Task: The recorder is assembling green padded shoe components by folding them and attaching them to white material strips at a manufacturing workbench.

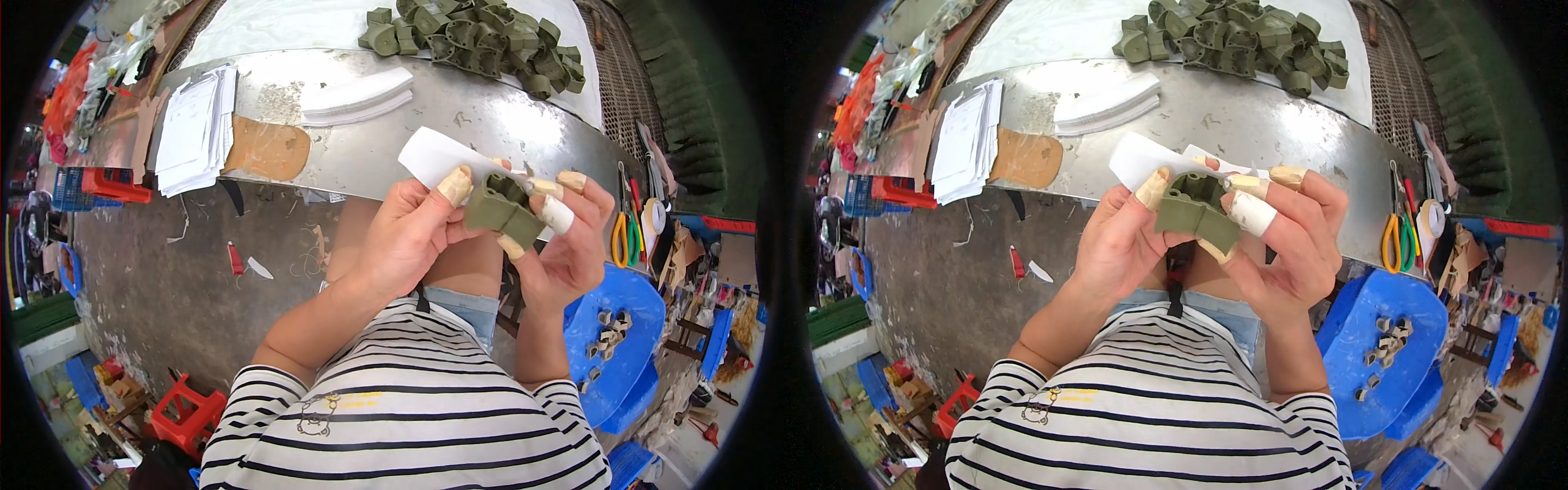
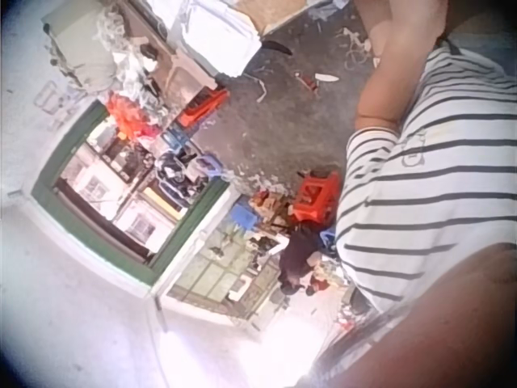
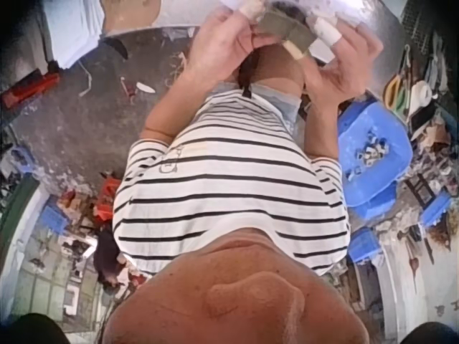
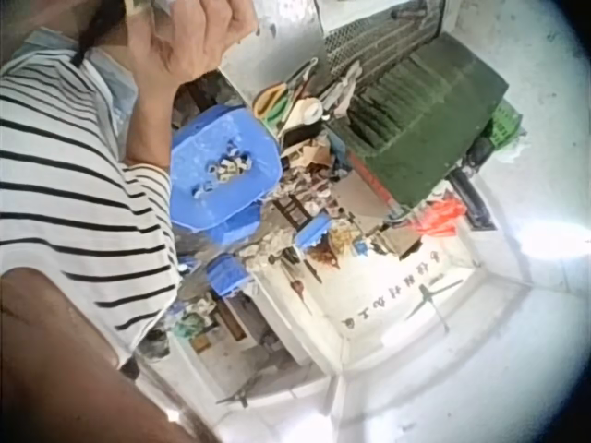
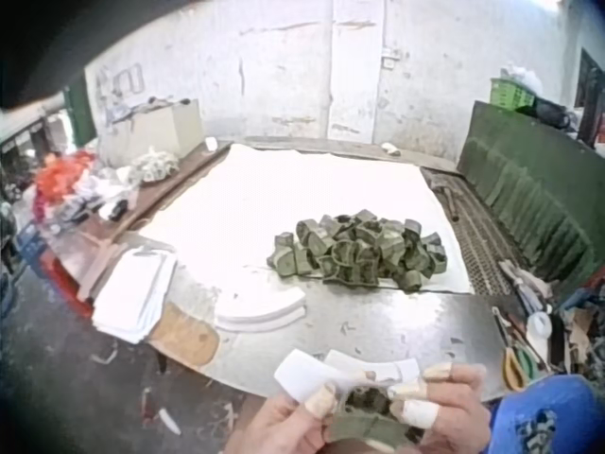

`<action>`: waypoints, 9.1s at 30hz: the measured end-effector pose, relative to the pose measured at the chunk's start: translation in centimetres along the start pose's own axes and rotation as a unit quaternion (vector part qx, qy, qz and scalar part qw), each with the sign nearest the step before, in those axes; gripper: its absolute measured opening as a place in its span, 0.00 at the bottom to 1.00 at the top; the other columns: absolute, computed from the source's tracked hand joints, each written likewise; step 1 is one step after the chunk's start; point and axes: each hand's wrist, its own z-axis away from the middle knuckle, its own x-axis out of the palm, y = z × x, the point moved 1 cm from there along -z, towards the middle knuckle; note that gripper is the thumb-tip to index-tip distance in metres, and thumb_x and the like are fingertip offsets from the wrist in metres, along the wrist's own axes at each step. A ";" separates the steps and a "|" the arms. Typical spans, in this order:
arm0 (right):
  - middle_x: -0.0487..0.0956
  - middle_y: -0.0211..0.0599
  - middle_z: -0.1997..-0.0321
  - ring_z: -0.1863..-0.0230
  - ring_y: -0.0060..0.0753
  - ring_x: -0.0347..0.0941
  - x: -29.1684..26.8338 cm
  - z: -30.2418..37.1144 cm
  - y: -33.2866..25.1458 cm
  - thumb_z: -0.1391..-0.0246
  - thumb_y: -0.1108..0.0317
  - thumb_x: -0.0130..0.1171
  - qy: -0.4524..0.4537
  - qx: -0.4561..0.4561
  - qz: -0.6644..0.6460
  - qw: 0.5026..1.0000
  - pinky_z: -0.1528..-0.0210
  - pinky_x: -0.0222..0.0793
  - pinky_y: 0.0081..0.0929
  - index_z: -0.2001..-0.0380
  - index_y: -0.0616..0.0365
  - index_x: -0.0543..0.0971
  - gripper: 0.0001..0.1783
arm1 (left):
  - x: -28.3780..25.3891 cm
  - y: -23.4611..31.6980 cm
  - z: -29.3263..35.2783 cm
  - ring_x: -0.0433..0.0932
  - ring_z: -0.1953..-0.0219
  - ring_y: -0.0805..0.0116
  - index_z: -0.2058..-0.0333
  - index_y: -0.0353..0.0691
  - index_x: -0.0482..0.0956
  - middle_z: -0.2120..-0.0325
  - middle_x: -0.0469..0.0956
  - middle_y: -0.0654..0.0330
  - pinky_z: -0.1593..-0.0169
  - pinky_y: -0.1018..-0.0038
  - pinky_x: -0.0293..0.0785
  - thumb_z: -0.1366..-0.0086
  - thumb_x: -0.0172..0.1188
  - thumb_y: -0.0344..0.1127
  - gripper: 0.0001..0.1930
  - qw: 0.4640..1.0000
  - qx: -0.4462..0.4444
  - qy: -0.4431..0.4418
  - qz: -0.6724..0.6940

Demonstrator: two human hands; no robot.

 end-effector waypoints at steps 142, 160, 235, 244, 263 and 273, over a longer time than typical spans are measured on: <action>0.75 0.37 0.59 0.53 0.45 0.67 0.3 -1.1 2.2 0.68 0.68 0.68 -0.125 -0.019 -0.002 0.992 0.54 0.66 0.36 0.71 0.58 0.77 0.16 | -5.1 -1.8 -2.4 0.73 0.49 0.59 0.42 0.42 0.59 0.47 0.68 0.57 0.48 0.59 0.75 0.33 0.51 0.38 0.23 0.974 -0.106 -0.151 0.130; 0.67 0.40 0.44 0.43 0.31 0.64 3.4 2.2 1.1 0.47 0.69 0.58 -0.017 0.324 -0.387 0.863 0.40 0.55 0.30 0.51 0.64 0.71 0.20 | -4.6 -3.4 -2.8 0.68 0.44 0.67 0.41 0.41 0.59 0.46 0.66 0.58 0.41 0.71 0.68 0.43 0.65 0.41 0.34 0.993 -0.026 -0.104 0.050; 0.72 0.42 0.46 0.41 0.36 0.63 3.2 1.8 2.7 0.52 0.72 0.61 -0.059 0.318 -0.456 0.829 0.38 0.54 0.36 0.58 0.63 0.78 0.16 | -5.2 -1.2 -3.0 0.80 0.65 0.67 0.52 0.32 0.70 0.63 0.77 0.55 0.63 0.76 0.81 0.31 0.47 0.44 0.20 0.985 -0.105 -0.133 0.006; 0.72 0.38 0.49 0.44 0.33 0.65 3.5 2.0 2.2 0.56 0.71 0.65 -0.045 0.356 -0.455 0.815 0.40 0.56 0.33 0.52 0.62 0.74 0.24 | -5.4 -1.3 -3.0 0.80 0.65 0.68 0.52 0.32 0.70 0.61 0.77 0.54 0.63 0.76 0.81 0.31 0.48 0.43 0.19 0.989 -0.088 -0.118 -0.009; 0.74 0.35 0.55 0.53 0.24 0.71 3.8 2.5 3.5 0.49 0.74 0.60 -0.001 0.346 -0.382 0.857 0.53 0.69 0.23 0.52 0.64 0.72 0.19 | -2.4 -1.2 -3.3 0.73 0.70 0.80 0.49 0.32 0.68 0.67 0.74 0.61 0.73 0.85 0.72 0.46 0.65 0.28 0.25 0.935 0.153 0.052 -0.317; 0.75 0.33 0.63 0.66 0.19 0.73 4.1 3.3 2.9 0.47 0.73 0.58 -0.022 0.353 -0.290 0.889 0.66 0.74 0.18 0.54 0.64 0.71 0.17 | -2.1 -2.3 -3.0 0.74 0.63 0.80 0.48 0.33 0.66 0.57 0.68 0.63 0.77 0.87 0.69 0.38 0.54 0.27 0.19 0.940 0.139 0.057 -0.308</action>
